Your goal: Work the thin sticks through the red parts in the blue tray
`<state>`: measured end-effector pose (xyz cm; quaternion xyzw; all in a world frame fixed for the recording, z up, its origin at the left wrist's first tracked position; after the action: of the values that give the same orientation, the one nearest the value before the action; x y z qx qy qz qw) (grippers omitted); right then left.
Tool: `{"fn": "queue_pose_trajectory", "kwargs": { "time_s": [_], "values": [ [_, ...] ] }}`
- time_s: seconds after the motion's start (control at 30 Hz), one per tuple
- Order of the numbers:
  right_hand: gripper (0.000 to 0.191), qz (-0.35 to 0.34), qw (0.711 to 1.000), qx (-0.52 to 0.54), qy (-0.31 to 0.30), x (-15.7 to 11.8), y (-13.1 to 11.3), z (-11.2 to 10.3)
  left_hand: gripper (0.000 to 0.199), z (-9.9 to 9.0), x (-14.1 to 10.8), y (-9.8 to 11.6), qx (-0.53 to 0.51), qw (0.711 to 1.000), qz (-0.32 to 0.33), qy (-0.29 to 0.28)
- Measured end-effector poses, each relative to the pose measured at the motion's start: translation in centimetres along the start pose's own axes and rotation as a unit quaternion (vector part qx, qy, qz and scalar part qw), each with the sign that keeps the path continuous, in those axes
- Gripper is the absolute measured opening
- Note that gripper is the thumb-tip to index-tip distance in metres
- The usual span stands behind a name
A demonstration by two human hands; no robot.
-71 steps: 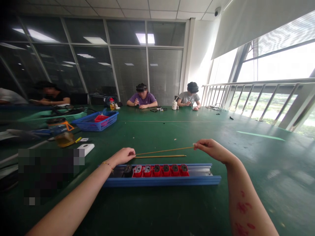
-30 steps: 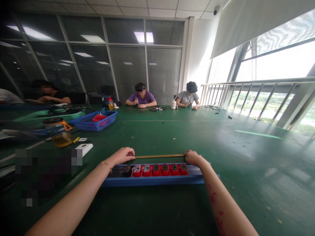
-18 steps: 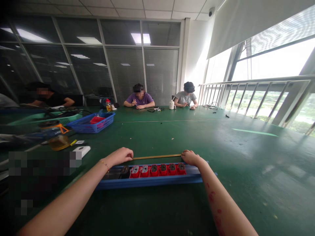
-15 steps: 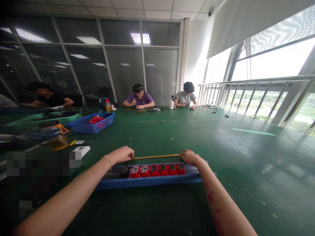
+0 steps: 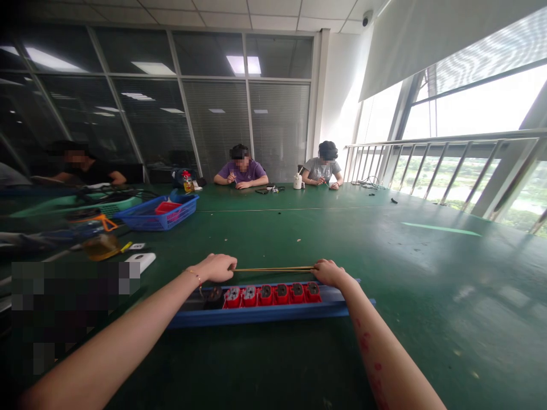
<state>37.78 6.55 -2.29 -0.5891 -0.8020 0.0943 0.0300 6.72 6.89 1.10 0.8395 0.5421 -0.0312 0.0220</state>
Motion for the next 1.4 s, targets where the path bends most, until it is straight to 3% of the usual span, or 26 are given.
{"fn": "queue_pose_trajectory", "kwargs": {
  "time_s": [0.23,0.33,0.43,0.53,0.67,0.8,1.0,1.13,1.23,1.4],
  "values": [
    [0.048,0.072,0.997,-0.002,0.026,-0.2,0.3,-0.3,0.033,-1.8,-1.9,1.4,-0.031,0.998,-0.027,0.036],
    [0.06,0.069,0.995,-0.005,0.07,-0.8,-0.6,-1.3,0.037,-2.7,-3.2,2.7,-0.044,0.995,-0.038,0.083],
    [0.041,0.009,0.99,-0.004,0.138,-1.6,-2.2,-3.0,0.039,-4.0,-4.8,4.0,-0.05,0.988,-0.028,0.142],
    [0.023,-0.029,0.989,0.035,0.142,-2.3,-2.9,-4.1,0.036,-5.2,-6.4,4.7,-0.039,0.981,-0.007,0.189],
    [0.025,-0.051,0.98,0.154,0.12,-4.1,-3.3,-5.4,0.034,-6.0,-8.4,4.5,-0.026,0.972,-0.016,0.232],
    [0.033,-0.106,0.939,0.324,0.04,-6.3,-5.5,-5.8,0.032,-6.1,-9.9,4.6,-0.002,0.966,-0.033,0.256],
    [0.035,-0.055,0.929,0.342,0.127,-7.3,-5.4,-6.5,0.026,-6.2,-11.7,5.3,-0.018,0.969,-0.048,0.24],
    [0.038,-0.037,0.934,0.317,0.162,-7.4,-4.1,-6.4,0.017,-5.3,-12.6,4.0,-0.145,0.977,-0.049,0.151],
    [0.043,-0.004,0.941,0.278,0.193,-7.8,-3.3,-6.0,0.025,-4.1,-13.0,3.1,-0.31,0.945,-0.036,0.091],
    [0.041,0.009,0.93,0.303,0.209,-8.4,-3.4,-5.1,0.035,-3.2,-13.1,1.4,-0.463,0.868,-0.089,0.154]
  ]
}}
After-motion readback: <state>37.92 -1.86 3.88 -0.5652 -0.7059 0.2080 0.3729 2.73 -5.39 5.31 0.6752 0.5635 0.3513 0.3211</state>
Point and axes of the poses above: each hand's wrist, its own x-axis towards the middle knuckle, its own z-axis out of the palm, y = z × x, the point moved 7 cm from there along x, towards the middle knuckle, and after that the axes turned 1 degree about -z, right-handed, at the moved point
